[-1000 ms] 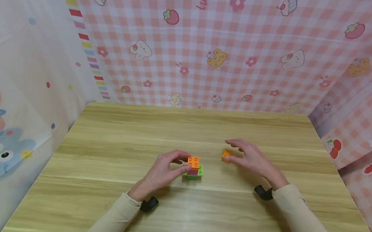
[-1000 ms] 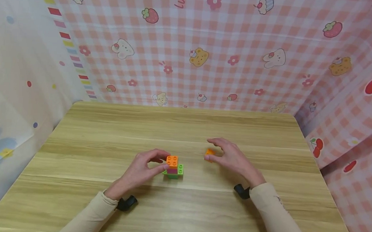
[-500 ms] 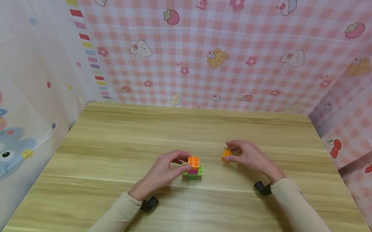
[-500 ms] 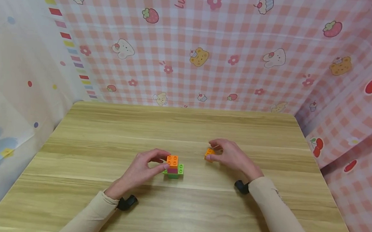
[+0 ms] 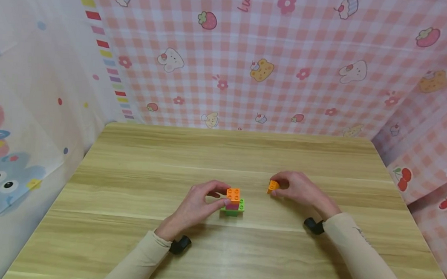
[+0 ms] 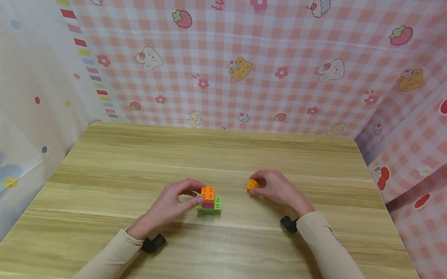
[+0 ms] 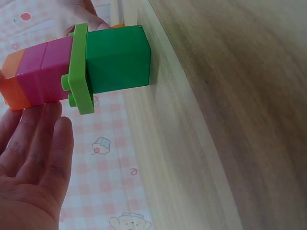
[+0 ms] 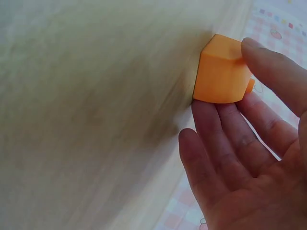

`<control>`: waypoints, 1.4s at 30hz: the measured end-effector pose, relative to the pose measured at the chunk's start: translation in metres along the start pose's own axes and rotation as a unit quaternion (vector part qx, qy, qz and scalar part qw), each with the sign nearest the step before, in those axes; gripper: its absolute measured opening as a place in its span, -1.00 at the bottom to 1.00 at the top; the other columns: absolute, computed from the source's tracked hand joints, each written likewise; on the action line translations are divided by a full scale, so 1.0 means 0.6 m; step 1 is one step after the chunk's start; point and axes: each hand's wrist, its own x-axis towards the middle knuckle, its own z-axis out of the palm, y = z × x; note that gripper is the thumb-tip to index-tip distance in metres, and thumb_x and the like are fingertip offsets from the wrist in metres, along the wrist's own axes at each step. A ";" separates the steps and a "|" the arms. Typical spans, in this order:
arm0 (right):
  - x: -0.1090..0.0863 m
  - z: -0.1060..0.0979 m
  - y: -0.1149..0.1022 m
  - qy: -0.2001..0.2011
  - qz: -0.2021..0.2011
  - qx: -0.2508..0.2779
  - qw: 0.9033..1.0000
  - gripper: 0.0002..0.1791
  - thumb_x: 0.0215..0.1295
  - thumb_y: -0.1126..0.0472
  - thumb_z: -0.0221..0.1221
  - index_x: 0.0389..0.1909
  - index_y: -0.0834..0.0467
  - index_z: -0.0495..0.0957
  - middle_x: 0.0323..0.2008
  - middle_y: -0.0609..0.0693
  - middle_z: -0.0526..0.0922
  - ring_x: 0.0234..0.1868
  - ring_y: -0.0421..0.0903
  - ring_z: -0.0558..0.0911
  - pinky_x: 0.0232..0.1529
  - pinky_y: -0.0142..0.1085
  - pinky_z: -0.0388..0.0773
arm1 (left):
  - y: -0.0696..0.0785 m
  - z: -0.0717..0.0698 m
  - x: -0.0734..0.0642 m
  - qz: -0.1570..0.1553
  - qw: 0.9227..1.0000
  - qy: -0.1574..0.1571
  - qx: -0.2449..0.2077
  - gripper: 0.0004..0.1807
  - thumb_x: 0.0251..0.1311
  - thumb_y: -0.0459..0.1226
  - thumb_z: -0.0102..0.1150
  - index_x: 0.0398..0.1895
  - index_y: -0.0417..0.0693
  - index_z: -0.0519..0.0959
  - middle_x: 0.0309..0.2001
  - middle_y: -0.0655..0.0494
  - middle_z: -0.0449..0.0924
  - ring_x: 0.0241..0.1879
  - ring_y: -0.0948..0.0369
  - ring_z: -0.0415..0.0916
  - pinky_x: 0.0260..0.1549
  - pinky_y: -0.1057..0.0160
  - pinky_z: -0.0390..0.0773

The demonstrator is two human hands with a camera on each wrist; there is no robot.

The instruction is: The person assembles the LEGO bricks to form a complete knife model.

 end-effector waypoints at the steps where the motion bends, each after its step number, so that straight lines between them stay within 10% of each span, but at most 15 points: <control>1: 0.000 0.000 0.000 0.000 -0.002 -0.001 1.000 -0.52 0.31 0.09 0.43 0.16 0.23 0.64 0.01 0.03 0.72 -0.03 -0.07 0.63 0.09 -0.06 0.61 | 0.000 0.000 0.000 0.001 1.000 0.001 0.000 -0.67 0.36 -0.22 0.37 0.12 -0.12 0.64 0.02 0.06 0.73 -0.01 0.11 0.67 0.02 0.12 0.69; 42: -0.060 -0.008 -0.053 0.118 -0.072 0.052 0.989 -0.51 0.42 0.16 0.33 0.29 0.26 0.56 0.13 0.13 0.69 0.11 0.14 0.66 0.20 0.17 0.57 | 0.000 0.000 -0.004 0.013 1.000 0.008 0.000 -0.68 0.37 -0.20 0.35 0.11 -0.12 0.64 0.02 0.05 0.74 -0.02 0.12 0.68 0.01 0.18 0.70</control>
